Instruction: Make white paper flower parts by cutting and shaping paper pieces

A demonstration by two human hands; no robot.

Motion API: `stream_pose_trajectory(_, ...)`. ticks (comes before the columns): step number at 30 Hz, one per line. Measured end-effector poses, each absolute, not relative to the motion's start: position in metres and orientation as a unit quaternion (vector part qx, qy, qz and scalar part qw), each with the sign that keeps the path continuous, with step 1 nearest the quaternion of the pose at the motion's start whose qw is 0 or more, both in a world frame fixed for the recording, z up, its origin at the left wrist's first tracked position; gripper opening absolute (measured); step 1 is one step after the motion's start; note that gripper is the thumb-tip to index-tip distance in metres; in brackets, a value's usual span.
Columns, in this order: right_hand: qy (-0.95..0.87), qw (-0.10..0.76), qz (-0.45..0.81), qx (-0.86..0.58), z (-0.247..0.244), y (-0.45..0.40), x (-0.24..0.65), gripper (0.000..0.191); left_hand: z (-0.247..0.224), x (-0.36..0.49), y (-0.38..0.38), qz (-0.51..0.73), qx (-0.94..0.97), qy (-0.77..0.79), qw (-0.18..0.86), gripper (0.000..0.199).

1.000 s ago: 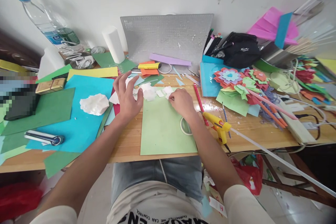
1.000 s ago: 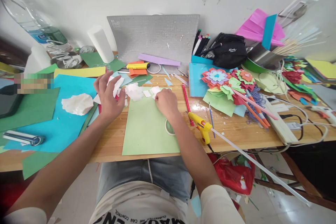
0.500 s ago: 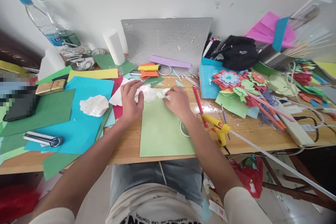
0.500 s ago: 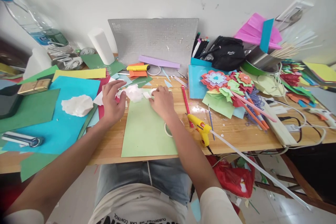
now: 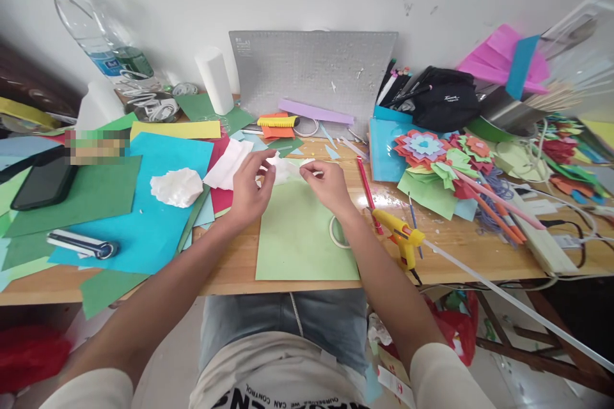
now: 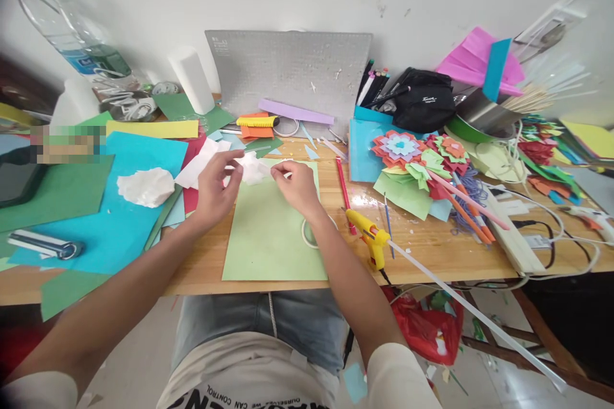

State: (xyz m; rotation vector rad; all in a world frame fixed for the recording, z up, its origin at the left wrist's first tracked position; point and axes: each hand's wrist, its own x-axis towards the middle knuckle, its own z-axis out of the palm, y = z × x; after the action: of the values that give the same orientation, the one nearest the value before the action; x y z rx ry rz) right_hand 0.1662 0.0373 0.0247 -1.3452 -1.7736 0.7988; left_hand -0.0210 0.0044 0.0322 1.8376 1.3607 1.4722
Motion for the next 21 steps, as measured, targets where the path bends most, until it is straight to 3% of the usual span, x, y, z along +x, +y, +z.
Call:
stream_pose_trajectory(3, -0.599, 0.42, 0.505, -0.458, 0.03, 0.029, 0.165, 0.022, 0.032, -0.015, 0.002, 0.519, 0.598, 0.473, 0.387, 0.042)
stream_pose_trajectory(6, -0.551, 0.419, 0.571, -0.44, 0.036, 0.022, 0.16, 0.022, 0.03, -0.012, 0.002, 0.515, 0.539, 0.47, 0.474, 0.038)
stream_pose_trajectory(13, -0.554, 0.436, 0.561, -0.435, 0.034, 0.02, 0.155, 0.036, 0.034, -0.011, 0.001, 0.509, 0.491, 0.484, 0.516, 0.035)
stream_pose_trajectory(21, -0.578, 0.426, 0.55, -0.427, 0.029, 0.021, 0.156, 0.031, 0.037, -0.01, 0.0, 0.502, 0.464, 0.489, 0.542, 0.045)
